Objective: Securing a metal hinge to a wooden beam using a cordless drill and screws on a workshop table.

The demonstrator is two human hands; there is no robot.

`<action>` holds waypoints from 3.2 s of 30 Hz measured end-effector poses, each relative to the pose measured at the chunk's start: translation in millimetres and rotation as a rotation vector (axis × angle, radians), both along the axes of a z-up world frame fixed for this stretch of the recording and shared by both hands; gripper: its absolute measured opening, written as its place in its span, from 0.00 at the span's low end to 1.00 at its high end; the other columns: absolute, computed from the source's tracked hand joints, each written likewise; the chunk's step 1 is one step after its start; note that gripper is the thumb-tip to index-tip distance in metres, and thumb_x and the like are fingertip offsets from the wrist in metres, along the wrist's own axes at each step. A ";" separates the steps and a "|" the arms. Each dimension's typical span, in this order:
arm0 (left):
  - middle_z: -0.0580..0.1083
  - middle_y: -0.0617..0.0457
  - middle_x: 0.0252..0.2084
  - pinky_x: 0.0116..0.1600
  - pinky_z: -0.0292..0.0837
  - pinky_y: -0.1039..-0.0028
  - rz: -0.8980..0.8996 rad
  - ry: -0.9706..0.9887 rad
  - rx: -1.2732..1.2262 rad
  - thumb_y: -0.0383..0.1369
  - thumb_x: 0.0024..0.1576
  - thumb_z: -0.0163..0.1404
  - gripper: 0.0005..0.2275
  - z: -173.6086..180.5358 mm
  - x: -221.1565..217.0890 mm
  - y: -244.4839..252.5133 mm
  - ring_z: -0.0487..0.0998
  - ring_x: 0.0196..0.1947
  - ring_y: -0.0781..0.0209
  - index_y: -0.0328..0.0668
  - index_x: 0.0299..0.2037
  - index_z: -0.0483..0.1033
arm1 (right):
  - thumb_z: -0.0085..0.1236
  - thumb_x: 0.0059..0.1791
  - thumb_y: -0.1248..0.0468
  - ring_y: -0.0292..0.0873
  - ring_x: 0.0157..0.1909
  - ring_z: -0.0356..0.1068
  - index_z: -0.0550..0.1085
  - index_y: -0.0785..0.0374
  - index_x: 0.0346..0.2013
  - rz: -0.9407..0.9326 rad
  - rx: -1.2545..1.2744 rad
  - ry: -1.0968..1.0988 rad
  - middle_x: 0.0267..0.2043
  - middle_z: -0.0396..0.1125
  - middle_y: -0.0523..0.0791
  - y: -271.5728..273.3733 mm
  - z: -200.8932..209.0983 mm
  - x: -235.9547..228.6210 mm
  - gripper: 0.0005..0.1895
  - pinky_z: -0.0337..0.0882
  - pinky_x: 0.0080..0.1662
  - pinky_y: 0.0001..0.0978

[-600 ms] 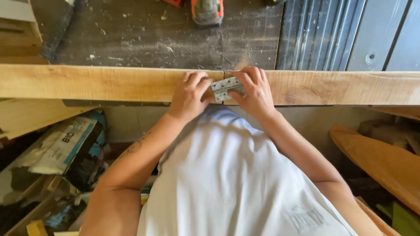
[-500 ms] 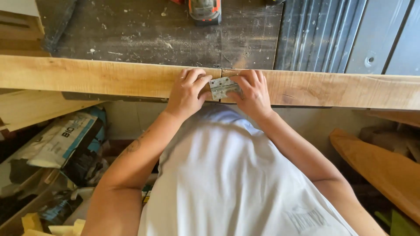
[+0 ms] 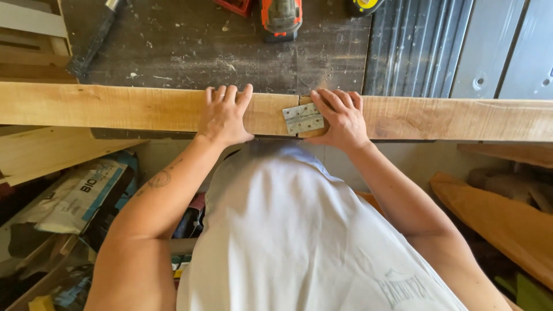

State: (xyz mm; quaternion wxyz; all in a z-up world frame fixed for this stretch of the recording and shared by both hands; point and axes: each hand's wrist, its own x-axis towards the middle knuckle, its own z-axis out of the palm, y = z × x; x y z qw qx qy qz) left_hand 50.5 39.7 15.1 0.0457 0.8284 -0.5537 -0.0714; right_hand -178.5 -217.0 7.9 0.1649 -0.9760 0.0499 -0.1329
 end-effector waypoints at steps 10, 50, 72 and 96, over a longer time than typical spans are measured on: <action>0.71 0.40 0.48 0.60 0.60 0.40 0.017 0.081 0.026 0.49 0.31 0.69 0.54 10.4 -1.2 0.4 0.73 0.52 0.37 0.55 0.76 0.62 | 0.73 0.25 0.29 0.51 0.63 0.68 0.74 0.52 0.69 -0.007 -0.023 0.005 0.64 0.71 0.46 1.8 -5.0 1.1 0.62 0.58 0.64 0.50; 0.66 0.52 0.71 0.71 0.52 0.42 0.033 0.286 -0.146 0.49 0.45 0.71 0.34 -2.6 -56.9 -24.7 0.60 0.75 0.46 0.67 0.66 0.76 | 0.65 0.51 0.40 0.55 0.76 0.60 0.78 0.58 0.62 0.124 0.053 -0.113 0.72 0.67 0.48 23.8 -14.0 -19.4 0.33 0.59 0.70 0.56; 0.70 0.44 0.49 0.60 0.58 0.41 0.040 0.017 -0.133 0.50 0.27 0.69 0.53 -18.8 -17.9 -4.1 0.73 0.53 0.39 0.61 0.74 0.67 | 0.64 0.50 0.36 0.73 0.74 0.57 0.81 0.48 0.61 0.054 -0.005 -0.091 0.74 0.62 0.55 23.1 -17.5 -17.2 0.31 0.42 0.70 0.79; 0.70 0.47 0.53 0.65 0.59 0.46 0.001 -0.067 -0.129 0.66 0.31 0.70 0.56 -12.9 -13.0 -5.1 0.72 0.53 0.47 0.64 0.76 0.65 | 0.64 0.51 0.30 0.69 0.69 0.61 0.76 0.51 0.61 0.144 -0.108 -0.032 0.74 0.58 0.56 12.0 -8.9 -9.7 0.36 0.56 0.63 0.84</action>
